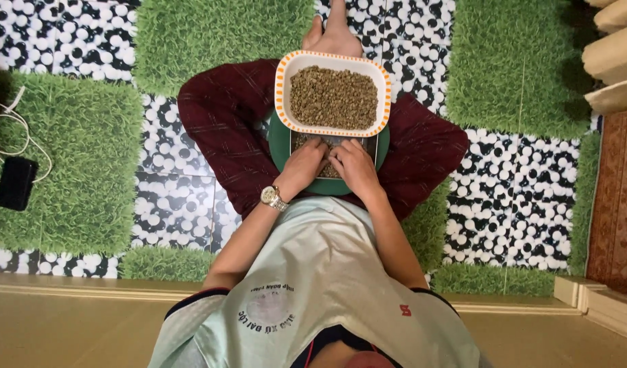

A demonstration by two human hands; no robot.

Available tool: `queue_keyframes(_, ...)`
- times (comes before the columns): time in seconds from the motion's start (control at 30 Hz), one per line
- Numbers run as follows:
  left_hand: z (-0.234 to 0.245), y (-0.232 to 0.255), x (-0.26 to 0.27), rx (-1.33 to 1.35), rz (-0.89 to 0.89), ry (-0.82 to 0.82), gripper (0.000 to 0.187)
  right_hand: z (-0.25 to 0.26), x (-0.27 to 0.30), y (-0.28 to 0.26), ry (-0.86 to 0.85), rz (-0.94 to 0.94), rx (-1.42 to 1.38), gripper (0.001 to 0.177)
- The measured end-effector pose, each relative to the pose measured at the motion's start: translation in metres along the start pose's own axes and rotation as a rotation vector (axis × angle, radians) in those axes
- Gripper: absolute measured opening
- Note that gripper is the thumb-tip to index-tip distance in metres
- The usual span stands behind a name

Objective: The person sorts green coffee beans by hand, transferring them from a green bowl into a white bowl, then spreading them out in the white bowl to inspect for defects.

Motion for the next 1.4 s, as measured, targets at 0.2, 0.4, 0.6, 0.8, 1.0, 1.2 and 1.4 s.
queue_keyframes(0.2,-0.006,-0.005,-0.002,0.007,0.027,-0.015,0.015,0.0,-0.001,0.0,-0.011,-0.012,-0.021,0.007)
queue_keyframes(0.4,-0.005,-0.004,-0.002,0.003,0.032,-0.029,0.014,-0.006,0.002,0.008,-0.012,-0.041,-0.014,0.007)
queue_keyframes(0.6,0.006,0.003,0.001,0.039,0.015,-0.026,0.015,-0.003,0.002,0.004,-0.029,-0.047,-0.04,0.008)
queue_keyframes(0.8,0.023,0.014,0.007,0.082,0.005,-0.012,0.012,0.006,0.001,-0.003,-0.029,-0.057,-0.073,0.008)
queue_keyframes(1.0,0.024,0.014,0.009,0.068,-0.004,0.005,0.011,0.018,0.003,0.005,0.032,-0.074,-0.121,0.005)
queue_keyframes(1.2,0.027,0.014,0.009,0.142,-0.043,0.059,0.014,0.048,-0.017,0.028,0.226,-0.088,-0.051,0.003)
queue_keyframes(1.4,0.04,0.019,0.015,0.157,-0.112,0.177,0.019,0.09,-0.013,-0.006,0.302,-0.105,0.047,0.007)
Point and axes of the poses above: each hand's wrist, its own x-axis away from the middle knuckle, its own z-axis out of the back of the hand, y = z × x, the point moved 10 cm from there along -x, towards the middle knuckle, and after that the axes turned 4 degrees about -x, right-handed, at the moved point
